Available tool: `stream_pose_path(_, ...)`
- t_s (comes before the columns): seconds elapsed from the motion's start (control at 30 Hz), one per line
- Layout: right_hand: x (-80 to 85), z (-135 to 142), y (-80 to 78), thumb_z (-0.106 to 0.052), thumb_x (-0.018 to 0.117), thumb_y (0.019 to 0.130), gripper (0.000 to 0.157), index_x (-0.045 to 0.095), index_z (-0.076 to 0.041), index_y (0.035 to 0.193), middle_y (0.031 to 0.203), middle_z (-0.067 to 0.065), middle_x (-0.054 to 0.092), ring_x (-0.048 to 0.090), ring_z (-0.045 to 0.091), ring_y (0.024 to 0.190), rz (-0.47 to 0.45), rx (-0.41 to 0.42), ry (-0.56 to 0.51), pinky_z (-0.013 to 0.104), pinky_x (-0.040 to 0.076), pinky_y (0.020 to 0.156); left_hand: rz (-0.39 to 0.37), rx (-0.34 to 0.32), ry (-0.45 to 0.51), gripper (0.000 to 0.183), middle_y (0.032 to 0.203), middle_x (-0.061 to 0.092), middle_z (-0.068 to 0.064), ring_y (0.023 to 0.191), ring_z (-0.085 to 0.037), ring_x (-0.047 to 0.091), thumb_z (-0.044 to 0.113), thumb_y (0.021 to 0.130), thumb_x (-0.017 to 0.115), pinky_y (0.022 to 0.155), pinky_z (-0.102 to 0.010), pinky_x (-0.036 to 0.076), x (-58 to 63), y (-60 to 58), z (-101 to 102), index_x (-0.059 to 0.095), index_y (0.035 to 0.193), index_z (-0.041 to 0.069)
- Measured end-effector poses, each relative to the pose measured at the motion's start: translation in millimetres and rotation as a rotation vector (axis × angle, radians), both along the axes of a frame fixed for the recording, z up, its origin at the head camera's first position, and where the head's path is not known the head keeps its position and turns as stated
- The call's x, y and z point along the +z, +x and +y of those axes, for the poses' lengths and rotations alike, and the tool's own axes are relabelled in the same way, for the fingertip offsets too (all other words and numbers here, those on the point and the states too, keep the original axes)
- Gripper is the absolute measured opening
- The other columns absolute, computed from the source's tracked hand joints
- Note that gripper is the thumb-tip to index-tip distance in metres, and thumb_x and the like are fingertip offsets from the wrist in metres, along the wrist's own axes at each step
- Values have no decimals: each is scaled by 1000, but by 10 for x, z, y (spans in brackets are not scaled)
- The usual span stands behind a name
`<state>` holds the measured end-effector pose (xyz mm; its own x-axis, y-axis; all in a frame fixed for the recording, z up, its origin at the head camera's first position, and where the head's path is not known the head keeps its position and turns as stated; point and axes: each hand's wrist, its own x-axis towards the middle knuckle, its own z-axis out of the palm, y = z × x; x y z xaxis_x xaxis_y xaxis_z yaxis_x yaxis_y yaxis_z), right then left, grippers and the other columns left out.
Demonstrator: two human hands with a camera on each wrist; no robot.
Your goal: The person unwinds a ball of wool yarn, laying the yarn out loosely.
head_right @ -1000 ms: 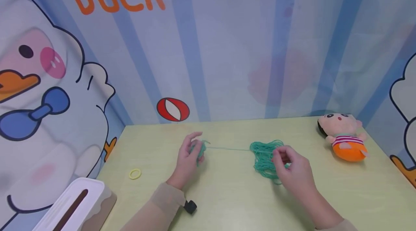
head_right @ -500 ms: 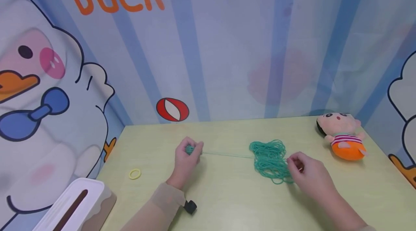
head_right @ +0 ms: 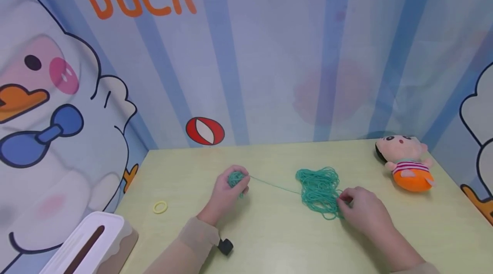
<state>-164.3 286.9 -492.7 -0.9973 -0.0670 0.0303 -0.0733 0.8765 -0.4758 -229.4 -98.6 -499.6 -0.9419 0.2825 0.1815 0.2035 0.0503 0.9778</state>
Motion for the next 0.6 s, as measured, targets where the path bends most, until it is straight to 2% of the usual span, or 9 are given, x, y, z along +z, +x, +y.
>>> stream_pose_path(0.1,11,-132,37,-19,71,102,20,78,-5,115,118,24,72,66,41,102,118,-32,-7,65,56,91,-30,-39,4,27,106,64,-8,76,-16,63,20,111,68,74,-24,59,7,6,11,63,133,5)
stream_pose_path(0.17,29,-274,72,-14,71,99,21,77,-4,117,124,27,70,64,48,109,255,-32,-45,69,54,94,-44,-50,7,30,107,63,-4,76,-17,63,22,111,67,75,-25,60,5,10,13,61,136,6)
stream_pose_path(0.27,72,-563,81,-10,73,97,25,76,-4,122,128,24,73,67,48,117,425,42,-133,69,55,96,-51,-65,16,33,104,62,-2,77,-18,64,24,112,66,76,-25,62,2,6,9,58,139,6)
stream_pose_path(0.33,100,-793,65,-12,74,100,29,75,-5,128,131,19,75,70,46,122,473,116,-183,67,58,99,-47,-76,25,32,100,62,-3,77,-18,64,25,113,64,76,-25,63,0,1,6,57,139,7)
stream_pose_path(0.4,128,-1031,32,-17,73,105,36,71,-6,139,138,16,75,72,43,127,434,180,-236,64,59,103,-38,-87,35,29,99,63,-3,77,-17,65,25,114,63,76,-26,63,-3,-3,5,58,138,10)
stream_pose_path(0.47,149,-1256,-9,-23,71,108,43,66,-7,148,145,14,73,71,42,131,356,219,-279,62,59,106,-27,-97,40,26,98,64,-3,77,-16,66,25,114,63,76,-26,64,-9,-6,6,58,136,13)
stream_pose_path(0.6,172,-1607,-111,-28,68,111,49,61,-4,154,139,12,77,75,37,127,231,262,-342,55,62,103,-5,-129,43,32,98,65,-4,76,-14,66,23,114,61,74,-26,63,-28,-13,12,53,140,6)
